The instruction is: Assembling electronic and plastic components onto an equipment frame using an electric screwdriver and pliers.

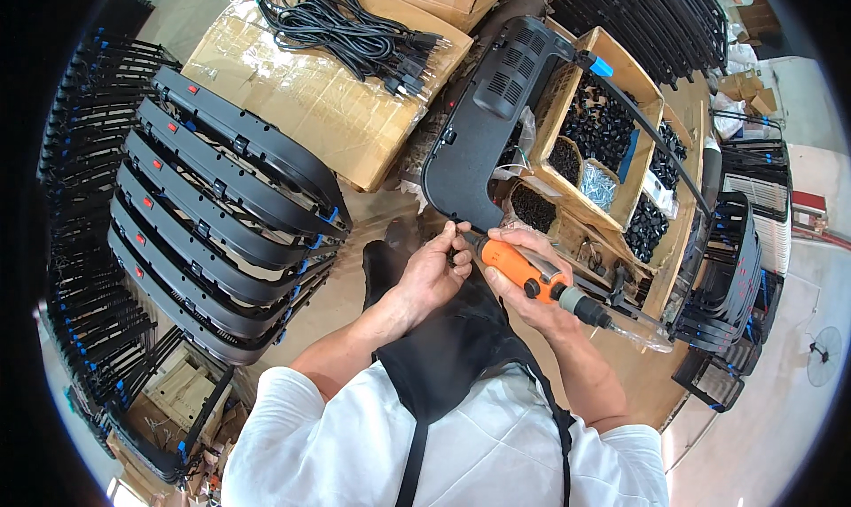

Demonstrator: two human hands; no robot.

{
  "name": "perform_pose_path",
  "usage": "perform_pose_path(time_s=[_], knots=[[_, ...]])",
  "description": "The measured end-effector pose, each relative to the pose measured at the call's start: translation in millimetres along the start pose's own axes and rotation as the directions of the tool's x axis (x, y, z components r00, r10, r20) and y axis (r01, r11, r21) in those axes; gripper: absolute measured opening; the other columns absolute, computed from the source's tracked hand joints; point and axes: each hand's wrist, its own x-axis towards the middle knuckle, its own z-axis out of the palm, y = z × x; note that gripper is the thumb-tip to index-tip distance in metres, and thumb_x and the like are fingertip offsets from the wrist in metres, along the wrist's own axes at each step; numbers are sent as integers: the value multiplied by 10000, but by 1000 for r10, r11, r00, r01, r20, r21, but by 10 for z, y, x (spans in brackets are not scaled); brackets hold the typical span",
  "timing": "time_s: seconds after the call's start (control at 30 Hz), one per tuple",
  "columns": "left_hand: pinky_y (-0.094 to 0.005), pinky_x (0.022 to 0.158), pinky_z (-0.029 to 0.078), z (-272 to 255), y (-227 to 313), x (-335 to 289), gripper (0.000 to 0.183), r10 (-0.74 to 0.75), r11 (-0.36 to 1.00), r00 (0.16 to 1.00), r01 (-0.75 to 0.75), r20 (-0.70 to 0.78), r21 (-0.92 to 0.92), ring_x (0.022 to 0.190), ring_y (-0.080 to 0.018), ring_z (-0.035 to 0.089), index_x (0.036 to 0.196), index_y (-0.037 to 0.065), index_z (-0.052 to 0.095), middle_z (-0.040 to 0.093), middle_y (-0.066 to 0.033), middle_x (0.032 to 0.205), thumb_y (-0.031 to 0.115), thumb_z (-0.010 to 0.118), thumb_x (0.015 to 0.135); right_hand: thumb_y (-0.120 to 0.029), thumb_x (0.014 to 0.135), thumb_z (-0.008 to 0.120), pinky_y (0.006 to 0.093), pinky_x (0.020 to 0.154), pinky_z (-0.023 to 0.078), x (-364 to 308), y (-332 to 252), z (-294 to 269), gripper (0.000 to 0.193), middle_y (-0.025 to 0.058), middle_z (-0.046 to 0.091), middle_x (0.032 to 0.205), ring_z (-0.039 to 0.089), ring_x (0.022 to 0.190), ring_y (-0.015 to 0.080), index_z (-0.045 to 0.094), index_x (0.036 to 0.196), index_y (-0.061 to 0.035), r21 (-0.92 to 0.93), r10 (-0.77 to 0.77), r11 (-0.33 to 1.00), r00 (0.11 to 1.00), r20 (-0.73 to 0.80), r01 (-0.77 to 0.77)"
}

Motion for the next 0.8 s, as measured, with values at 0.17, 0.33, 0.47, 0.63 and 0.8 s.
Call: perform_pose_path(time_s=[0.17,0.33,0.47,0.63,0.8], knots=[[-273,674,446,-32,7,-75,259,89,985,994,-78,-62,157,783,-132,558,1207,63,629,640,-21,930,292,527,1143,-59,890,825,367,1085,528,111,-20,106,452,109,716,1298,673,1223,210,661,1312,-49,-24,60,998,998,-26,-61],[-271,713,460,-212,77,-94,279,76,909,997,-78,21,410,789,-129,572,1194,51,676,671,-16,966,282,528,1144,-35,885,818,341,1047,542,241,-95,215,432,103,705,1335,694,1180,196,658,1285,-55,-99,109,989,994,10,-108],[-270,700,462,-309,128,-105,289,56,874,994,-96,97,476,775,-121,568,1157,51,694,676,-3,960,285,523,1147,-31,875,815,346,1025,558,365,-36,256,390,122,727,1307,705,1179,203,676,1239,-50,-228,8,973,994,107,17],[-255,671,441,-195,124,-194,317,138,877,990,-108,-31,467,747,-93,534,1135,79,703,640,32,891,332,511,1152,-36,869,822,352,1012,567,402,-40,238,365,131,734,1292,712,1167,208,686,1207,-50,-188,44,982,990,130,-19],[-246,676,454,-272,211,-195,306,178,747,983,-109,-39,655,757,-81,557,1202,61,663,674,14,942,300,476,1164,-17,858,827,354,1009,570,425,-86,254,384,138,731,1297,711,1158,204,681,1211,-50,-201,61,979,988,141,-32]])
